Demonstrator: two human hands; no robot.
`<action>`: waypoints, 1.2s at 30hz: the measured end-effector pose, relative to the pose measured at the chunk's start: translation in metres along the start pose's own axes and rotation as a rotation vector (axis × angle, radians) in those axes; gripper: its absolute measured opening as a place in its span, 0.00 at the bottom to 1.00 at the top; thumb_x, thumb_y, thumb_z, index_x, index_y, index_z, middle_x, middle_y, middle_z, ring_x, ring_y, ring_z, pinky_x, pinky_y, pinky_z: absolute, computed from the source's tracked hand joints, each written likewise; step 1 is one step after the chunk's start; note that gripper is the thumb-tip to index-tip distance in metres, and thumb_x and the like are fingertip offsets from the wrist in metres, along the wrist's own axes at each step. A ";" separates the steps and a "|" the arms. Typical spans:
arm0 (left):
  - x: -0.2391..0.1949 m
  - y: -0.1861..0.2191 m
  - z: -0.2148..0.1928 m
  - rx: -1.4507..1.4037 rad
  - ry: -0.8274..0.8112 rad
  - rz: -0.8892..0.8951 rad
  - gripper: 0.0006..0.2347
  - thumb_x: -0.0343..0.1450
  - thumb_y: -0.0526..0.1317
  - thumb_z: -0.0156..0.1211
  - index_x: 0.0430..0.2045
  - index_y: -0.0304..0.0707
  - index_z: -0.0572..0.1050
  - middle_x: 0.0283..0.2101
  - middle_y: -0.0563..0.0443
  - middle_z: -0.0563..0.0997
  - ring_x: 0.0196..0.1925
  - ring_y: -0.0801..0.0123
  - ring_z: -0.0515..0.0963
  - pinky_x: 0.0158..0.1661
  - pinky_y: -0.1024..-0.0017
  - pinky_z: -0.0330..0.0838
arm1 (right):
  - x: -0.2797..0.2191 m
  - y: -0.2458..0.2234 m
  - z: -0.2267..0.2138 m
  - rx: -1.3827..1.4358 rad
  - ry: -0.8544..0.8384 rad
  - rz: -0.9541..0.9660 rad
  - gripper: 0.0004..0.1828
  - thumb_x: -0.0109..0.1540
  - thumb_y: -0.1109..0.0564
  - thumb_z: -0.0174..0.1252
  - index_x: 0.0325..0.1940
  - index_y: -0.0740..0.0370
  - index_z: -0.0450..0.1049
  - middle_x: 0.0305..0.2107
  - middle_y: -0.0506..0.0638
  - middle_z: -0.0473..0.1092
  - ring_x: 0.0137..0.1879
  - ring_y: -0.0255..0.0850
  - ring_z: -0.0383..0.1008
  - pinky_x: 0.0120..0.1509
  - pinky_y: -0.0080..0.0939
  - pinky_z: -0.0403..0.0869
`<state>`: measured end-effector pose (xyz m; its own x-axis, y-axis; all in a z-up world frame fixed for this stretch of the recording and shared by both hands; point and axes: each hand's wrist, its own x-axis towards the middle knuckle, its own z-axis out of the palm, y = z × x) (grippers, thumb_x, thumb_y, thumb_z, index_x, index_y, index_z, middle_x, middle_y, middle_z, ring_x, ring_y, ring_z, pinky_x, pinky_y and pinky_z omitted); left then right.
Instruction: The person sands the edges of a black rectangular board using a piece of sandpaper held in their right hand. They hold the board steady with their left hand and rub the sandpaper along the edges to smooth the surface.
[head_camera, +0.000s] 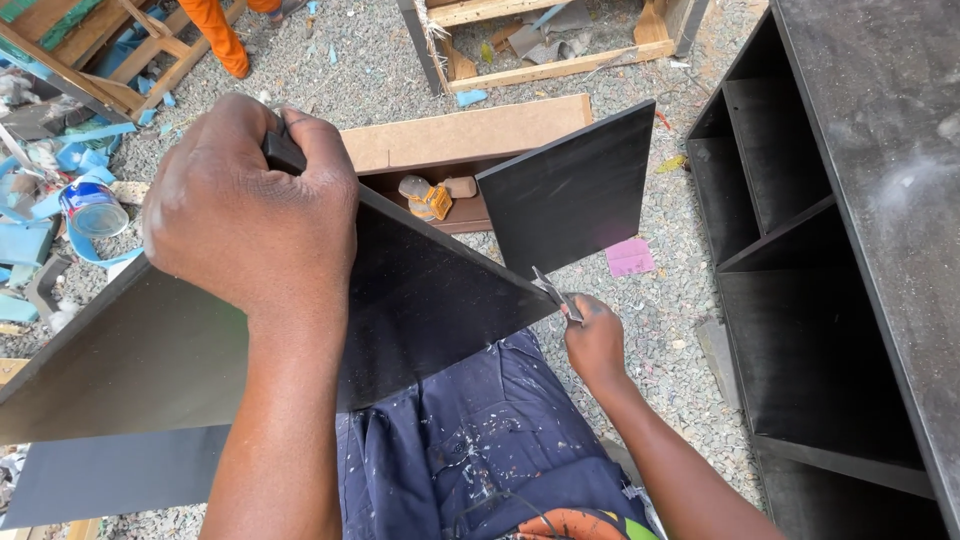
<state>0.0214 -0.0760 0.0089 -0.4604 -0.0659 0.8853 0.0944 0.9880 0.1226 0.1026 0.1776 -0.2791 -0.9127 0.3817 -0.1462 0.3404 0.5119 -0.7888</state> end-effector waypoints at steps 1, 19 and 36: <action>0.002 -0.001 -0.001 -0.003 0.007 0.001 0.19 0.72 0.41 0.70 0.20 0.46 0.60 0.22 0.54 0.60 0.24 0.58 0.63 0.27 0.58 0.48 | -0.004 -0.016 -0.001 0.002 0.006 -0.004 0.13 0.65 0.66 0.49 0.39 0.58 0.80 0.30 0.50 0.73 0.30 0.41 0.65 0.30 0.43 0.61; 0.000 -0.012 -0.008 0.048 -0.059 0.008 0.17 0.74 0.42 0.71 0.22 0.48 0.65 0.24 0.58 0.66 0.28 0.59 0.68 0.28 0.59 0.52 | -0.007 0.006 -0.010 -0.077 -0.096 0.216 0.15 0.70 0.57 0.51 0.57 0.54 0.80 0.28 0.52 0.76 0.20 0.37 0.60 0.22 0.39 0.56; -0.004 -0.006 -0.007 0.057 -0.070 -0.016 0.20 0.77 0.41 0.73 0.22 0.48 0.62 0.25 0.55 0.62 0.27 0.57 0.63 0.29 0.57 0.46 | 0.006 -0.010 0.003 -0.077 0.018 -0.337 0.10 0.66 0.65 0.56 0.31 0.58 0.77 0.28 0.48 0.76 0.40 0.42 0.68 0.38 0.41 0.68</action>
<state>0.0290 -0.0829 0.0082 -0.5220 -0.0736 0.8498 0.0375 0.9933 0.1091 0.0929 0.1719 -0.2737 -0.9729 0.1944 0.1254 0.0375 0.6677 -0.7435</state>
